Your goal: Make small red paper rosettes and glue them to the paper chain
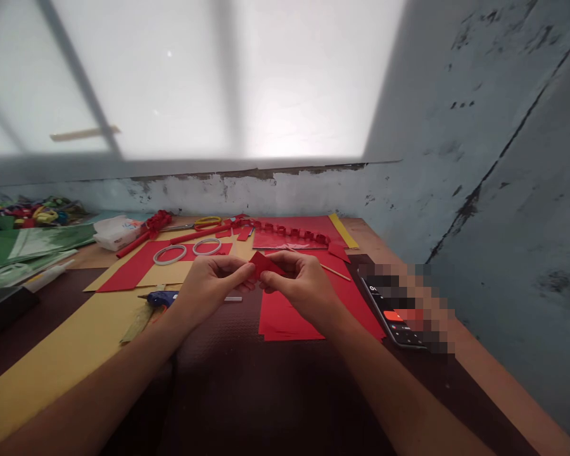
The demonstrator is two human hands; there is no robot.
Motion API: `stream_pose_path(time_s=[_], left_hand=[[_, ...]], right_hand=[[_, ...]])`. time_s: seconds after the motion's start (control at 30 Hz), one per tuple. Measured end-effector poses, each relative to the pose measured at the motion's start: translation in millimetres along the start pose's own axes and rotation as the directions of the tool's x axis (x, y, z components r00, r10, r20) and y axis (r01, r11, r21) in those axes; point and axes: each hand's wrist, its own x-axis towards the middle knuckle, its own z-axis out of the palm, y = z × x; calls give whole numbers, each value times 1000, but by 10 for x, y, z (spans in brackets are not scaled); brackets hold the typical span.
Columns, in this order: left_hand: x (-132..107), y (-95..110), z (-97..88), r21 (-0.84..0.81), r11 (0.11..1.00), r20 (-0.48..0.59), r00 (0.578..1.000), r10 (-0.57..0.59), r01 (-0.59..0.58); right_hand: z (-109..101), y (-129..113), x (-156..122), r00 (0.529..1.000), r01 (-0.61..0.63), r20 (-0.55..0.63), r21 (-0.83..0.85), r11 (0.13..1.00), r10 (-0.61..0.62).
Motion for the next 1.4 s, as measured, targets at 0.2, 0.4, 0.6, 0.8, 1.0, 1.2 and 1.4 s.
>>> stream_pose_path(time_s=[0.2,0.4,0.6,0.8,1.0,1.2,1.4], left_hand=[[-5,1,9,39,998,-40,998,57,-55],[-6,-17,7,30,998,-41,997,63,-62],[-6,-27,12,15,997,-28,996,80,-80],[-11,1,26,-42,997,-12,998,66,-66],[27,-28,31,-303,952,32,999,-38,46],[25,-31,5,-133,991,19,999,-28,30],[1,-23,9,-45,999,-3,1000,29,-29]], right_hand=[[9,-14,8,1000,-9,10,16,1000,8],[5,-12,1,1000,-15,-13,6,1000,15],[8,13,0,1000,12,-22,7,1000,-12],[9,7,0,999,40,0,-42,998,-40],[1,-5,-3,999,39,-12,-69,997,-40],[1,-11,1,999,37,-36,-95,995,-41],[-1,-8,-16,998,60,-19,-144,988,-64]])
